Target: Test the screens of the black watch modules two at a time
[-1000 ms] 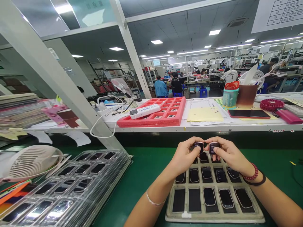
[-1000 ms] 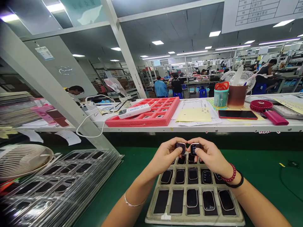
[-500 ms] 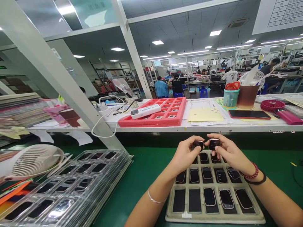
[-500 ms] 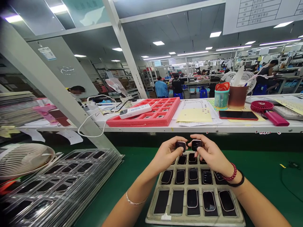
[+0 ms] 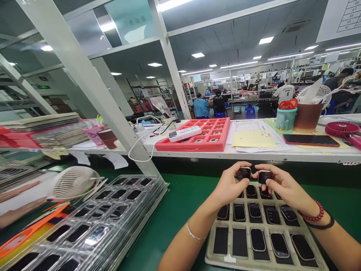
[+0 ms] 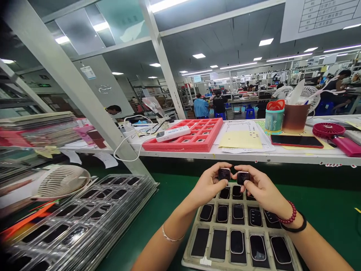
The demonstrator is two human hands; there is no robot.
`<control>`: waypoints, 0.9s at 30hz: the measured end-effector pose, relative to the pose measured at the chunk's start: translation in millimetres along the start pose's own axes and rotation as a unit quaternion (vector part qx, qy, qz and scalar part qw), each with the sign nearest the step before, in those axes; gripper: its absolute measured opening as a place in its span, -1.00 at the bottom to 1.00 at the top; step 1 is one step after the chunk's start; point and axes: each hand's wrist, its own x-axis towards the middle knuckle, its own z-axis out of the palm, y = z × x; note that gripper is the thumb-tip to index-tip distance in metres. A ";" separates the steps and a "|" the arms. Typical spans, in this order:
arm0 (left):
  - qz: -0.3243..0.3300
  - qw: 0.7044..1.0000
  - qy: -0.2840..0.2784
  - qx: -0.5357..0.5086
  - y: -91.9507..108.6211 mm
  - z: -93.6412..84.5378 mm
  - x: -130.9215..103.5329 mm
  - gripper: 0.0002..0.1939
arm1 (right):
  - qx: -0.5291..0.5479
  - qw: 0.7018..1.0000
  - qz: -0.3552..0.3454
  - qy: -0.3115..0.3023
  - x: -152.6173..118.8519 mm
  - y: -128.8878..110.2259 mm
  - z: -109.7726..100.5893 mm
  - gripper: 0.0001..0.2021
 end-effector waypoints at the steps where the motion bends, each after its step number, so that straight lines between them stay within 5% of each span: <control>1: 0.002 1.000 -0.002 -0.006 0.2 0.1 0.1 -0.61 | 0.003 1.000 -0.001 0.000 0.0 0.1 0.0 -0.61; 13: -0.033 0.999 -0.013 -0.009 8.3 -3.3 -0.5 -0.52 | 0.024 1.000 -0.010 0.018 1.0 -1.3 2.9 -0.58; 24: 0.014 1.000 -0.006 -0.018 3.4 -0.3 -2.2 -0.70 | 0.030 0.999 -0.007 0.012 -0.7 0.1 0.5 -0.60; 27: 0.001 1.000 -0.003 -0.010 4.2 -2.4 -1.5 -0.59 | 0.035 0.999 -0.003 0.010 -0.7 -2.4 1.6 -0.56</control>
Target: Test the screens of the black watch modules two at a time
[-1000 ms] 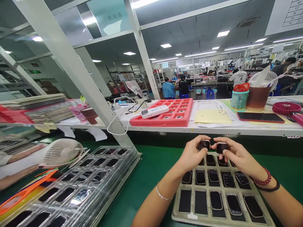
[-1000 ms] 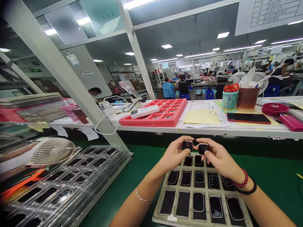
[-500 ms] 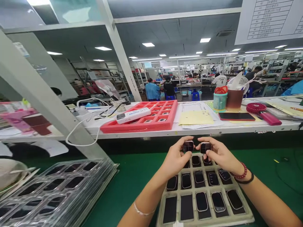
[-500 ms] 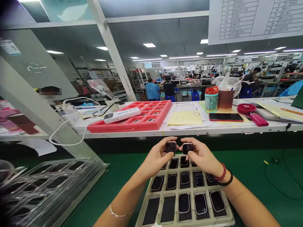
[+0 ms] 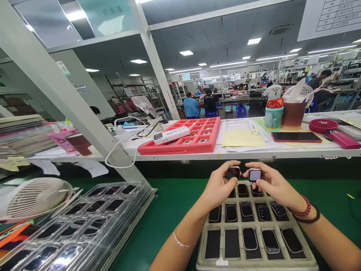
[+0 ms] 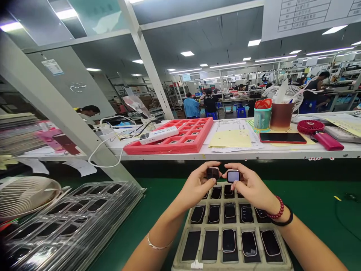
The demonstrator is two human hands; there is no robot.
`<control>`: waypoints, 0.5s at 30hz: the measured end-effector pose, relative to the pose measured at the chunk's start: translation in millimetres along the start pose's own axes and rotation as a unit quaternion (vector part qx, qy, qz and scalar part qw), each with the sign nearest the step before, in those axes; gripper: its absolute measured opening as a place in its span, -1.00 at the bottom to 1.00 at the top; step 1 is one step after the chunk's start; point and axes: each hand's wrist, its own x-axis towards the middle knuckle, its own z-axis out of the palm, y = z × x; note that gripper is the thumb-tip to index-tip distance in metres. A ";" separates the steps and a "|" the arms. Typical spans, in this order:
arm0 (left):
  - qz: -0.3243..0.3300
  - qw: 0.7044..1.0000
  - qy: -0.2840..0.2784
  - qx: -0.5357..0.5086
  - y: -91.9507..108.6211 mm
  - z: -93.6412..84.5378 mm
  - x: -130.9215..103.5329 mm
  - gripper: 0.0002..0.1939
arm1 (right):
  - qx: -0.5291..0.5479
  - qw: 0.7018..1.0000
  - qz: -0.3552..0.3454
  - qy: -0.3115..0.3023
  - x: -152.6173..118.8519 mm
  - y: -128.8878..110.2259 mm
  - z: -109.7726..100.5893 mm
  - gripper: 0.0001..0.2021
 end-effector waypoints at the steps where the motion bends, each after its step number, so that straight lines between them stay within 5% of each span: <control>1: -0.006 1.000 -0.001 0.001 0.3 -0.8 0.2 -0.53 | 0.000 1.000 0.000 -0.002 0.0 -0.2 0.1 -0.56; 8: 0.002 0.999 -0.014 -0.030 -1.9 -4.9 2.0 -0.38 | -0.012 1.000 -0.009 -0.004 0.7 4.0 -2.1 -0.52; 15: -0.012 1.000 0.004 -0.011 0.8 -2.6 2.3 -0.54 | -0.024 1.000 -0.008 -0.006 1.2 0.5 -0.1 -0.55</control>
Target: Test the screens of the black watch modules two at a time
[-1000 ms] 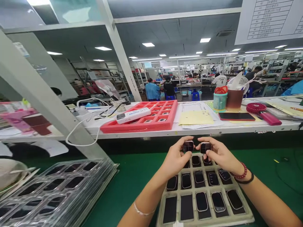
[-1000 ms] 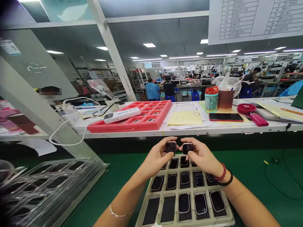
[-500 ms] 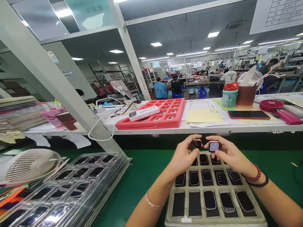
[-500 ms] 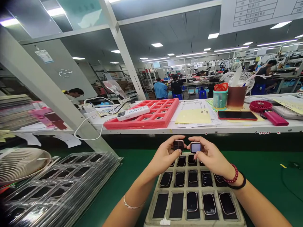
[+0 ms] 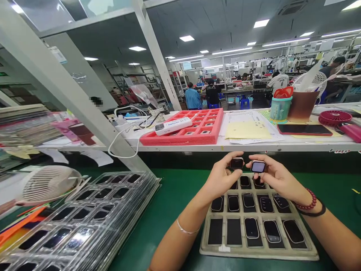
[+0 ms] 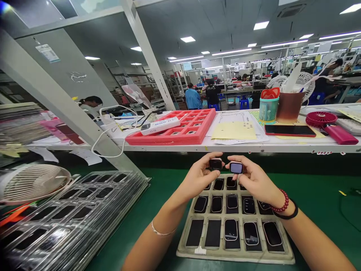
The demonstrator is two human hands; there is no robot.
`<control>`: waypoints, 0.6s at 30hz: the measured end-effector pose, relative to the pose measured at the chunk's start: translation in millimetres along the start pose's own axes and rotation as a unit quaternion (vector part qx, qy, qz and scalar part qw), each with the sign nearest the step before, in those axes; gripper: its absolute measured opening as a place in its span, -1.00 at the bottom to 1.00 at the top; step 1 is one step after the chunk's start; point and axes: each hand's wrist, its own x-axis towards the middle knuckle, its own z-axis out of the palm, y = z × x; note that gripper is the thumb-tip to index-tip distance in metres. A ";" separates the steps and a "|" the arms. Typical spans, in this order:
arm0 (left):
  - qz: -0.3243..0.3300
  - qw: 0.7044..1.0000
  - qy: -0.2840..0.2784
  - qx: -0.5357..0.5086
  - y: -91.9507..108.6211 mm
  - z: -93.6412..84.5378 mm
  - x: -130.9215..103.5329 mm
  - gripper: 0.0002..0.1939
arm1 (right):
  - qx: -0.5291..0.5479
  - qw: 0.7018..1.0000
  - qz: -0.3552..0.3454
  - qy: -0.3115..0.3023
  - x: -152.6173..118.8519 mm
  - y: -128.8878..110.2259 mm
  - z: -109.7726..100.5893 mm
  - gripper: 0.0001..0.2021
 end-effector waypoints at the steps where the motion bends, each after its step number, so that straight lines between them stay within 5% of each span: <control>1: 0.011 1.000 0.005 -0.007 0.2 0.4 0.0 -0.58 | -0.001 1.000 0.001 0.000 -0.1 -0.9 0.6 -0.56; 9: -0.003 1.000 -0.015 -0.002 -1.6 -0.5 0.1 -0.42 | 0.004 1.000 0.009 0.002 -0.1 0.6 0.3 -0.56; 18: -0.005 1.000 -0.021 -0.016 0.1 -0.7 0.2 -0.47 | -0.011 1.000 -0.006 0.004 -0.3 -1.3 0.7 -0.56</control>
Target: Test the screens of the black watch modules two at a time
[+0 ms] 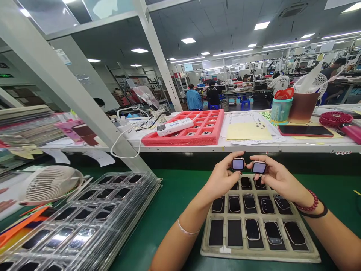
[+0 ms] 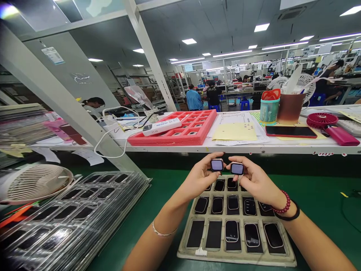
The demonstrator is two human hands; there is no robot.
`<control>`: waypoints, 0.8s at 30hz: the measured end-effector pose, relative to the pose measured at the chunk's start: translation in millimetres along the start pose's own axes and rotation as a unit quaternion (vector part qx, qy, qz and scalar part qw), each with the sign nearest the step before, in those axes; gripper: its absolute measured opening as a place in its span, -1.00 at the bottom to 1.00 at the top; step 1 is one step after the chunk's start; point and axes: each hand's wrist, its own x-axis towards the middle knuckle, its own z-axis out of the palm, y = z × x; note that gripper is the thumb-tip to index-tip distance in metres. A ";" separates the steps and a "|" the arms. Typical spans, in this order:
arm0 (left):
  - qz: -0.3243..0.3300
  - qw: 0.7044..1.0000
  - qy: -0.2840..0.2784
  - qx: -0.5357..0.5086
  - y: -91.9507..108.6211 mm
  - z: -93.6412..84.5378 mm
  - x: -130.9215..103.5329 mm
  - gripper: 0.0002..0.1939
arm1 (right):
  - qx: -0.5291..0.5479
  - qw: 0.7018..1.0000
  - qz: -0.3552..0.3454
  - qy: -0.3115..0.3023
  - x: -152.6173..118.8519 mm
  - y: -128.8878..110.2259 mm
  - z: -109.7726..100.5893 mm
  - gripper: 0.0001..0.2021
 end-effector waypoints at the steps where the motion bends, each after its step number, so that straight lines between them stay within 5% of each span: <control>1: 0.005 1.000 0.003 -0.005 0.2 0.2 0.0 -0.50 | 0.000 1.000 -0.001 0.002 0.0 -0.6 0.2 -0.58; 24: 0.023 1.000 0.009 -0.011 1.8 1.9 -3.8 -0.55 | -0.003 1.000 0.006 -0.014 -2.5 1.1 1.6 -0.64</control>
